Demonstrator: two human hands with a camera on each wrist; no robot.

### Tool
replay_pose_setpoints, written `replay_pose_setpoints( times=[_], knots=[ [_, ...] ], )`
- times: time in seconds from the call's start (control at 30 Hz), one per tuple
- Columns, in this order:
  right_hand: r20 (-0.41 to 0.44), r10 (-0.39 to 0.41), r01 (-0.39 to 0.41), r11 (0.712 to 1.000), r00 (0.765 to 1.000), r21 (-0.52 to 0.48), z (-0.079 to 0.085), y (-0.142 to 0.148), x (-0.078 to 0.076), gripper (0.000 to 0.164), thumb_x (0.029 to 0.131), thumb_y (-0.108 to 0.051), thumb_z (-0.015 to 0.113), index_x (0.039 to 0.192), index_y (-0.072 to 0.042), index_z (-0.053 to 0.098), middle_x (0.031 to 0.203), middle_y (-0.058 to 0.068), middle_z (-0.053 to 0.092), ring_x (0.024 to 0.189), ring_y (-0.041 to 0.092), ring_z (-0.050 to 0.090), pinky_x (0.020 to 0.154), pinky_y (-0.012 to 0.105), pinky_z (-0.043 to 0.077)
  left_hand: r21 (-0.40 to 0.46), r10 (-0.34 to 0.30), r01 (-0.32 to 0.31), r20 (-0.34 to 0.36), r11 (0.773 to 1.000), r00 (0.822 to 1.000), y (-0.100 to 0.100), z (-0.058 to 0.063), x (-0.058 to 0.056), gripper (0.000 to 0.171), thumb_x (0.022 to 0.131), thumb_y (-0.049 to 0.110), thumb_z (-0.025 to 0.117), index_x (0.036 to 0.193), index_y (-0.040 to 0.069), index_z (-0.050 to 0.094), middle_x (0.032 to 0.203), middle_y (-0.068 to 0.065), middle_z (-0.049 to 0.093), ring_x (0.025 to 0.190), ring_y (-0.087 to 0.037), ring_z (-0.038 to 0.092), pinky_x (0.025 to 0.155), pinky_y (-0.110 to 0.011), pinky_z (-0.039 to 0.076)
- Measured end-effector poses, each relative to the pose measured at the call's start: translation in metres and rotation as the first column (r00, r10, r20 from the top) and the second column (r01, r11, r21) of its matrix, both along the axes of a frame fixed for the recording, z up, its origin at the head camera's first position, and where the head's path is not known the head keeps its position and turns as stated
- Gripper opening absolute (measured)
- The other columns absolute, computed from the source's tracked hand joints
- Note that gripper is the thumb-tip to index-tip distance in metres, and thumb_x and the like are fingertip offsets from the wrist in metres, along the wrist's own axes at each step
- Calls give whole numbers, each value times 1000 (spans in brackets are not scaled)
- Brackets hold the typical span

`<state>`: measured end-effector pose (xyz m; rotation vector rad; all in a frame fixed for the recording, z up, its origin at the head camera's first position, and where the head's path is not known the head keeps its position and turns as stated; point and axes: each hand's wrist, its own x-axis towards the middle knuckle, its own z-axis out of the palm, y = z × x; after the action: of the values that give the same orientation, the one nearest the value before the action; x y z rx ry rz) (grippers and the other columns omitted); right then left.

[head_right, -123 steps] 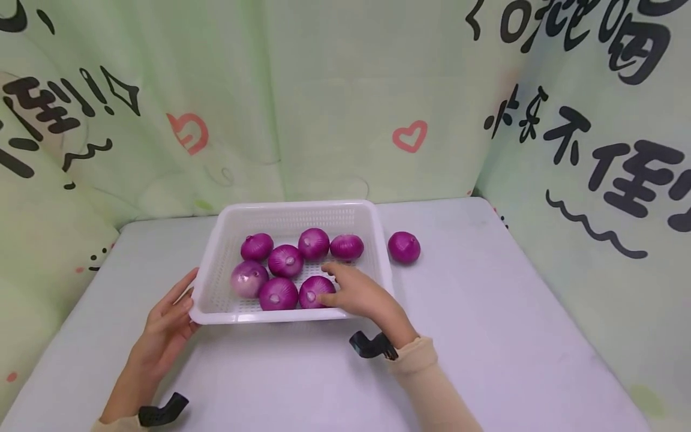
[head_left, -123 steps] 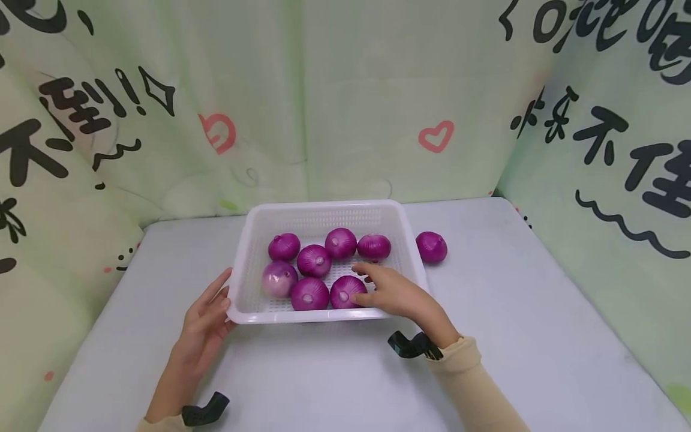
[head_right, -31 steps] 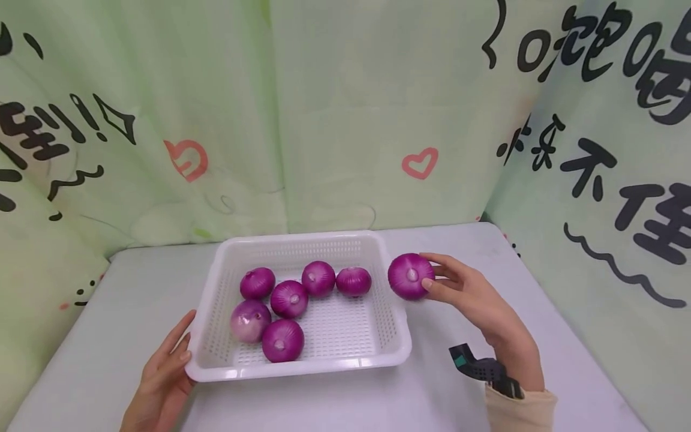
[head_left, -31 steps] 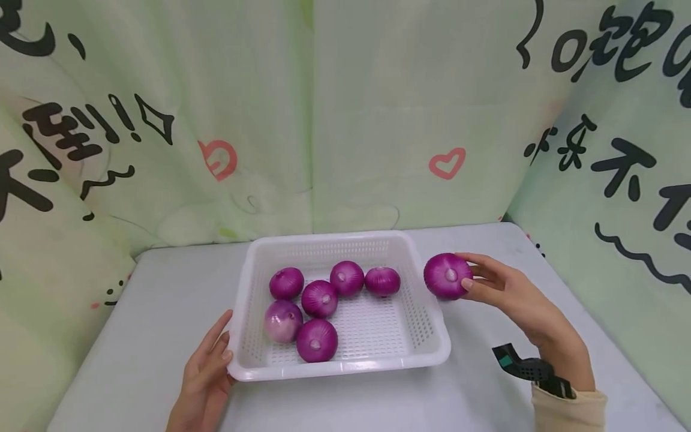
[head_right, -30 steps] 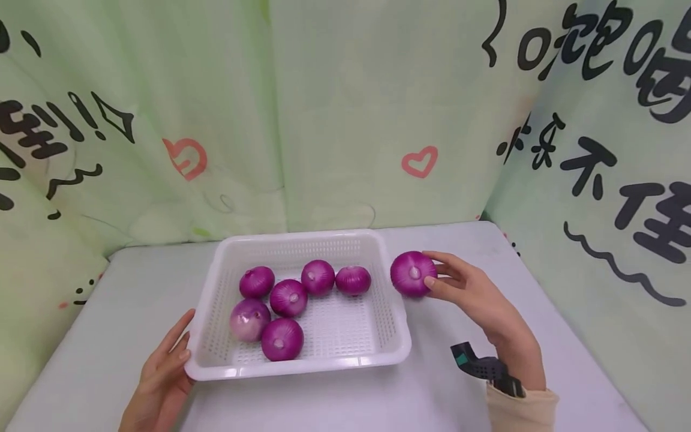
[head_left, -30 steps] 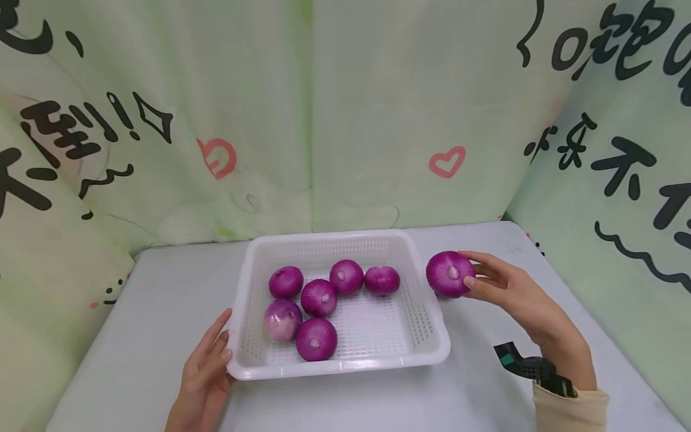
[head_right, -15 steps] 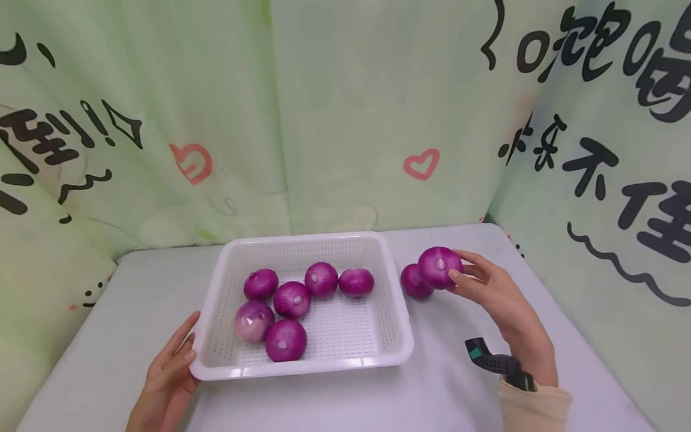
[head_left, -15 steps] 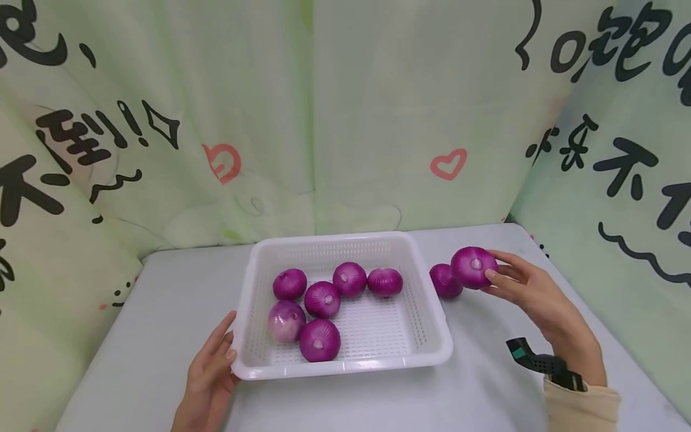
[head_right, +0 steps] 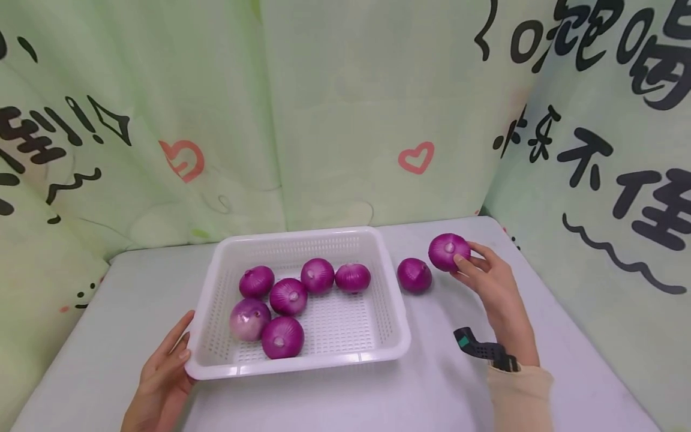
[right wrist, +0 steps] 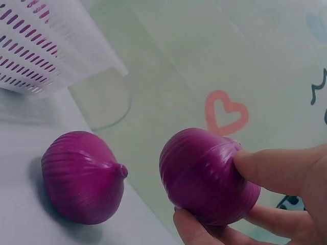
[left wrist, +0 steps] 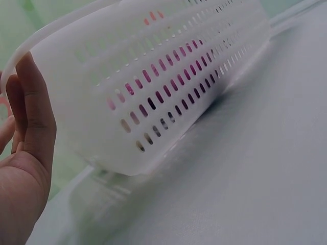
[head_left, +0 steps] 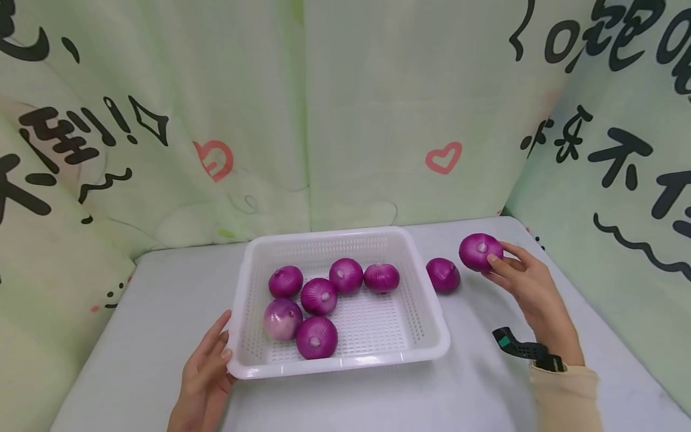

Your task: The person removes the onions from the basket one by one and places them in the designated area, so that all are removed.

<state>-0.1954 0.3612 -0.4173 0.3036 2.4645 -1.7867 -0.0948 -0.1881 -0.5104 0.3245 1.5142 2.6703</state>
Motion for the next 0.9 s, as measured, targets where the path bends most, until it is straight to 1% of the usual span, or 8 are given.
replay_pose_setpoints(
  times=[0.07,0.17,0.3,0.4,0.5,0.63,0.7,0.9],
  knots=[
    [-10,-23,22,995,1000,-96,-4,1,-1,94,98,-45,69,167,-6,17,121,-8,57,98,-2,73,89,13,55,4,1,-1,-1,1000,1000,0,0,0,61,107,-6,32,164,16,34,130,3,60,116,-9,65,88,-26,59],
    [-15,-36,32,979,999,-201,-11,3,-2,97,98,-38,72,167,-4,14,113,-13,61,96,0,75,85,11,55,3,9,-9,6,1000,1000,0,0,0,61,107,-6,32,163,16,35,129,4,60,115,-8,65,88,-25,59],
    [0,-58,57,976,998,-208,-20,5,-6,99,97,-37,73,166,-1,11,107,-15,62,93,-1,74,84,12,56,8,11,-11,8,1000,1000,0,-1,0,60,107,-6,33,163,15,36,128,4,60,116,-9,64,89,-26,59],
    [25,-68,71,985,997,-157,-25,6,-9,100,97,-40,72,166,-1,11,106,-15,61,92,-3,72,83,9,55,21,8,-8,-6,1000,1000,1,-1,0,60,107,-7,32,163,14,35,129,4,60,116,-9,65,89,-25,59],
    [48,-73,79,987,996,-138,-30,5,-11,99,98,-40,71,165,0,10,113,-8,60,92,-4,71,84,9,54,21,15,-15,-1,1000,1000,1,-1,0,60,106,-7,32,163,14,35,129,4,60,116,-9,65,89,-25,59],
    [77,-81,90,988,994,-128,-35,4,-13,99,100,-38,69,166,1,6,134,12,51,92,-5,70,84,11,56,-6,45,-45,37,999,998,3,0,1,59,107,-5,35,162,15,38,126,5,58,115,-7,64,88,-24,59],
    [86,-89,99,987,992,-127,-37,3,-14,99,100,-37,69,166,1,6,141,18,46,91,-5,68,84,12,56,-18,56,-55,50,998,997,3,1,2,59,107,-4,35,162,16,38,125,6,57,115,-6,64,88,-24,59],
    [94,-115,124,988,989,-94,-41,1,-16,95,101,-35,68,164,3,8,145,25,42,87,-7,65,82,12,56,-20,53,-52,38,998,998,2,1,2,59,107,-5,34,163,14,35,127,6,58,115,-7,64,87,-24,58]
  ],
)
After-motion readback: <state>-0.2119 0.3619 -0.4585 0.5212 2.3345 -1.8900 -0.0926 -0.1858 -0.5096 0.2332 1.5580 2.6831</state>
